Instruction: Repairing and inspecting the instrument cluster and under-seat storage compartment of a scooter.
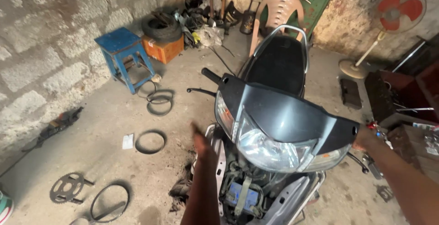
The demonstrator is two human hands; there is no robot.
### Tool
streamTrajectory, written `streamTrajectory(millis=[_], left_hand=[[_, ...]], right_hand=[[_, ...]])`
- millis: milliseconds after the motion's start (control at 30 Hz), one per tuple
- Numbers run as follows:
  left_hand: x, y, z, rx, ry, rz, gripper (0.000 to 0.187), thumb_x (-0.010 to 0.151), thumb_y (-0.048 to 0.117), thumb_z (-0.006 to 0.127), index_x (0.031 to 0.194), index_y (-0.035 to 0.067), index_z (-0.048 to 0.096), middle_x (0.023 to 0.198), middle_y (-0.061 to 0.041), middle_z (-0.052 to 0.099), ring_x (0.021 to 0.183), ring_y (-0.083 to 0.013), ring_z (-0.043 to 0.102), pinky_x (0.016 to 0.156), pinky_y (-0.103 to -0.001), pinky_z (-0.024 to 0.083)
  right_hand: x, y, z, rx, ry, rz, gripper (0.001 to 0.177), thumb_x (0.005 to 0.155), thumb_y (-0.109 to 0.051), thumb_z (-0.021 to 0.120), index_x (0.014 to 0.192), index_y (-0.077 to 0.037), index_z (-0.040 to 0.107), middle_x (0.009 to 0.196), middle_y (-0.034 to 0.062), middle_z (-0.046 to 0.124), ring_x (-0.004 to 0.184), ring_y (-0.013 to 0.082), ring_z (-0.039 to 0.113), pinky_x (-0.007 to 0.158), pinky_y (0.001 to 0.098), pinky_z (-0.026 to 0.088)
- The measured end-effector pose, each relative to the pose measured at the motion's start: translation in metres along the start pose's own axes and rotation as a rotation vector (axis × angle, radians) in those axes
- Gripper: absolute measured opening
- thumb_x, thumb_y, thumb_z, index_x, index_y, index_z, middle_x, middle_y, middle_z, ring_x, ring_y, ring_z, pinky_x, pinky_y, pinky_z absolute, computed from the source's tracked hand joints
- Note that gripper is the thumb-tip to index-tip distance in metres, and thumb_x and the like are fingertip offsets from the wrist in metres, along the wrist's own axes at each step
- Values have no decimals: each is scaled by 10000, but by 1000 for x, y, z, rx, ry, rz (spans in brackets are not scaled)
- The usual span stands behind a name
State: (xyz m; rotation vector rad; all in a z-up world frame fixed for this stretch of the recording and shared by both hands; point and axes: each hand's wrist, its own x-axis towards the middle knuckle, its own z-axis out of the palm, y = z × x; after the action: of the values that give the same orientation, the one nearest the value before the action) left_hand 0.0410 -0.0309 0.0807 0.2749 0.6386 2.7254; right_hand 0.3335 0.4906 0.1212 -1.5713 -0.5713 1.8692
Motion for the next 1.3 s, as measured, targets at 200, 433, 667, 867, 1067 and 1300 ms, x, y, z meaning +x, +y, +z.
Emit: streamTrajectory(millis=[200,433,667,867,1067,1300], left_hand=[[54,-76,-115,208,-260,170,737,1157,565,319,1437,-107,433,1369,-223,512,1232,-311,520,1131,-439,431],[14,56,127,1174,-150,-541,702,989,504,513,1350,-82,656,1396,-371,667,1324,-511,622,1102,-550,471],[-2,40,217,1686,-664,508,568,990,465,481,1455,153,576,1534,-197,464,1472,-480,272,1190,-617,94],[4,34,213,1598,-605,473,527,988,449,474,1379,130,628,1476,-152,570,1461,-349,425,1267,-576,93],[2,31,211,1651,-558,484,474,982,375,480,1353,125,637,1479,-114,583,1471,-316,433,1282,-546,107],[-47,30,167,1611,-416,553,624,1029,376,415,1578,81,392,1661,-162,368,1557,-407,246,1261,-576,119]], right_hand=[[20,-3,-12,-222,-125,-67,353,1021,-319,523,1264,-68,571,1264,-38,656,1100,56,616,914,204,492],[107,-20,-33,-790,-390,-364,346,1006,-196,570,1276,-6,675,1274,46,715,1077,176,673,857,318,547],[36,-3,-18,-112,111,-104,275,1022,-222,546,1268,-129,628,1318,-35,676,1127,111,687,938,262,557],[19,1,-24,-1434,-160,-554,411,928,-19,554,1337,-48,527,1390,76,505,1300,248,500,1030,361,452],[-131,7,-18,-1855,-115,-742,464,883,-251,782,1294,-68,669,1242,172,729,1159,303,688,958,383,562],[-33,-24,-13,-1551,-359,-542,732,809,-50,824,1441,-28,454,1255,240,692,1120,316,667,927,403,581]])
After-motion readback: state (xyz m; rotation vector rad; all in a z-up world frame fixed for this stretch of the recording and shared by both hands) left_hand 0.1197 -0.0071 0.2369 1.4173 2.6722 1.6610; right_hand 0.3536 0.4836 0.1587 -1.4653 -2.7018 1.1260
